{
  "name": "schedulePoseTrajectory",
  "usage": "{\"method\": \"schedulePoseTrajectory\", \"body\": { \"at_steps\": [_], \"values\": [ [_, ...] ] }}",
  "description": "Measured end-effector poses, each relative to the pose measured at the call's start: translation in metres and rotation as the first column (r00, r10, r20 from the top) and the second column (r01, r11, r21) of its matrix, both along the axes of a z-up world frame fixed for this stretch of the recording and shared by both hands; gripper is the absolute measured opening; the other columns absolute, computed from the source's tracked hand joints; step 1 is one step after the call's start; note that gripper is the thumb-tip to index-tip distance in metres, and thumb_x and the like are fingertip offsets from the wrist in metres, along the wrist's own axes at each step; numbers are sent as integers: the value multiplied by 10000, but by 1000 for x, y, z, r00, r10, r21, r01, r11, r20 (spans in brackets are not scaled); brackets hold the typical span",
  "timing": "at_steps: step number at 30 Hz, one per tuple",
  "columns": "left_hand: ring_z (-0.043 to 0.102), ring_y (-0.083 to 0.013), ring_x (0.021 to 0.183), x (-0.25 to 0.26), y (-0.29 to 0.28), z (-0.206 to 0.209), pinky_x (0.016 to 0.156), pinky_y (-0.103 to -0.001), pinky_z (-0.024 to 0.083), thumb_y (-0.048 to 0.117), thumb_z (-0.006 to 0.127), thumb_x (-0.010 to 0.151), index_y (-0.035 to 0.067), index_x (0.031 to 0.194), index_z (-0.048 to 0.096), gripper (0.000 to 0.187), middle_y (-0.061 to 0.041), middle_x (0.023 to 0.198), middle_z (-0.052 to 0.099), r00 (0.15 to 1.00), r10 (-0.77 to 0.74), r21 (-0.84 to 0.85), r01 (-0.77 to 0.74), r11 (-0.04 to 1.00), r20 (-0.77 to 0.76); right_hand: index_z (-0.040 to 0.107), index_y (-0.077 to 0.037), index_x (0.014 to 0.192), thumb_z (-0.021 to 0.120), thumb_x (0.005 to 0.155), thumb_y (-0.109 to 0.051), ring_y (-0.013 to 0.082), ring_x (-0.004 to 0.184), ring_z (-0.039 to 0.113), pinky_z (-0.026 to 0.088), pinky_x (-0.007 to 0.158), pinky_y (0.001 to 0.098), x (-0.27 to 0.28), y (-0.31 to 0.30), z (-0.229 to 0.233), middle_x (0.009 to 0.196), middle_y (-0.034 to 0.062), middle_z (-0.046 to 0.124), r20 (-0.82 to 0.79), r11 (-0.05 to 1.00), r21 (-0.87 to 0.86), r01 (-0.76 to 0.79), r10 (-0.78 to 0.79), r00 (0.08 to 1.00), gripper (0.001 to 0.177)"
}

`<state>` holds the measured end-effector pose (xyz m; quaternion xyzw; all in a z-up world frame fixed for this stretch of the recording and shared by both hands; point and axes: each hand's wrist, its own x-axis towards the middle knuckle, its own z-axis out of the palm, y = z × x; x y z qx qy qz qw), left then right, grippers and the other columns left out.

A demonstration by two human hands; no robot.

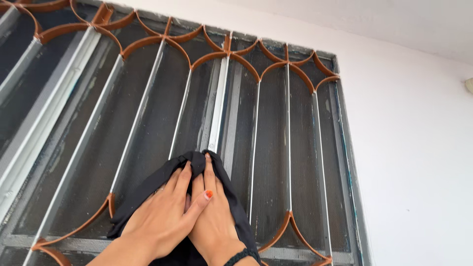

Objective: The person wipes down the metal window grills and the mesh screen using a black cloth, then rinses the cloth in a bucket of water and continues wiping the grills.

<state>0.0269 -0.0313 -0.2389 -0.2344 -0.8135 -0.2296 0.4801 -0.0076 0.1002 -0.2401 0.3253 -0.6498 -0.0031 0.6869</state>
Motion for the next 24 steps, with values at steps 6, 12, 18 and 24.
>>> {"method": "schedulePoseTrajectory", "body": {
  "at_steps": [6, 12, 18, 24],
  "values": [
    [337, -279, 1463, 1, -39, 3, 1170, -396, 316, 597, 280, 947, 146, 1628, 163, 826, -110, 1659, 250, 995, 104, -6, -104, 995, -10, 483, 189, 1291, 575, 941, -98, 450, 1158, 591, 477, 1015, 458, 9, -2, 8, 1589, 412, 252, -2, 987, 111, -115, 116, 993, 462],
    [327, -266, 1467, 9, -66, 2, 1175, -377, 329, 605, 268, 950, 151, 1636, 147, 831, -108, 1654, 227, 977, 210, 69, -213, 975, 48, 508, 177, 1286, 571, 926, -73, 413, 1179, 597, 486, 1024, 421, 33, -29, 22, 1611, 364, 288, -41, 978, 139, -157, 164, 986, 443],
    [294, -259, 1473, 24, -90, 1, 1159, -374, 322, 596, 264, 951, 141, 1621, 164, 815, -113, 1679, 229, 965, 263, 97, -260, 961, -21, 507, 184, 1289, 564, 948, -78, 408, 1203, 585, 476, 1053, 415, 42, -52, 23, 1605, 368, 289, -57, 964, 186, -189, 203, 978, 434],
    [305, -272, 1471, 33, -125, 0, 1165, -379, 323, 571, 285, 958, 137, 1625, 175, 803, -137, 1629, 260, 943, 330, 113, -323, 940, -48, 496, 193, 1280, 571, 968, -98, 440, 1333, 546, 462, 1109, 407, 36, -92, 23, 1578, 382, 300, -159, 940, 254, -229, 274, 949, 433]
  ]
}}
